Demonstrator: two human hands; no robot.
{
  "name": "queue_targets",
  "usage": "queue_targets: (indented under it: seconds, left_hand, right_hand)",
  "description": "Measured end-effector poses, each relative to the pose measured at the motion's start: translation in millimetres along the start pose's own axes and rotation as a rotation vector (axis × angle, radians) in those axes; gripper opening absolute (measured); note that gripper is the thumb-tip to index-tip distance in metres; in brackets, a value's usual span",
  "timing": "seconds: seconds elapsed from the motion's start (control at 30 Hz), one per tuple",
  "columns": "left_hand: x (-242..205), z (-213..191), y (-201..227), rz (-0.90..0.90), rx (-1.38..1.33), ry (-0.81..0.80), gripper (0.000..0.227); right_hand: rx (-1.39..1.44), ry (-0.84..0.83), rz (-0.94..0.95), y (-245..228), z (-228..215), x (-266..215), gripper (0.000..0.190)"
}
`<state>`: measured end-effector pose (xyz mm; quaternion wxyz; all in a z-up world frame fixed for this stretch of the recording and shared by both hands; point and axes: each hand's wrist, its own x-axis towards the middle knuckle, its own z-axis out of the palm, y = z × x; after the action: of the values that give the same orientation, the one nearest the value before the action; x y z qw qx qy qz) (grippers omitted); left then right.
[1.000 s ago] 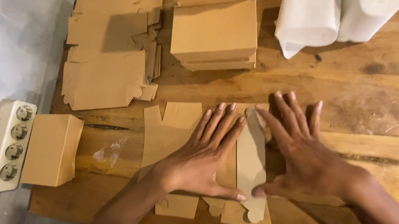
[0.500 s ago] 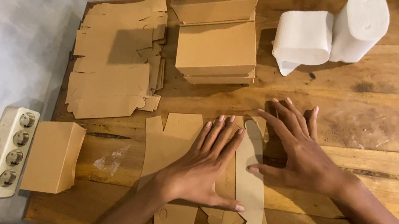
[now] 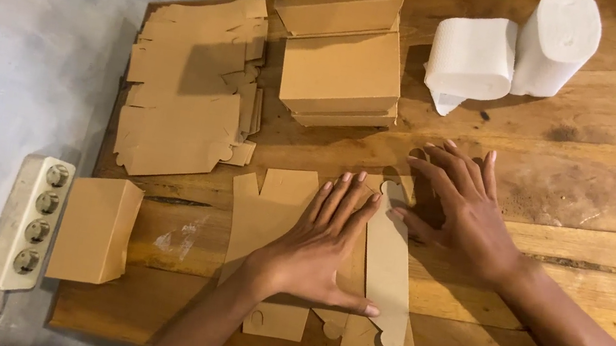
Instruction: The person folds a flat cardboard box blank along pre-scored lines, tucks flaps, and secures tabs to form a small rectangular box. They repeat the process with a second blank, completing one box and stacking it with others on the table.
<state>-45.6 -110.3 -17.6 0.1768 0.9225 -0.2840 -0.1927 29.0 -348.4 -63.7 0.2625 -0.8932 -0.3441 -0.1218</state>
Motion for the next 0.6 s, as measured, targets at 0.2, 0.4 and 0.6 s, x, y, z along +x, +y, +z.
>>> queue_targets:
  seconds: [0.2, 0.4, 0.6]
  left_hand:
    - [3, -1, 4, -0.059, -0.008, -0.078, 0.143]
    - [1, -6, 3, -0.116, -0.103, -0.073, 0.135]
    - [-4, 0, 0, -0.063, -0.213, 0.058, 0.125]
  right_hand:
    - [0.138, -0.280, -0.023, -5, -27, 2, 0.104]
    - [0.096, -0.464, -0.085, 1, -19, -6, 0.134]
    - [0.095, -0.622, -0.103, -20, -35, -4, 0.150]
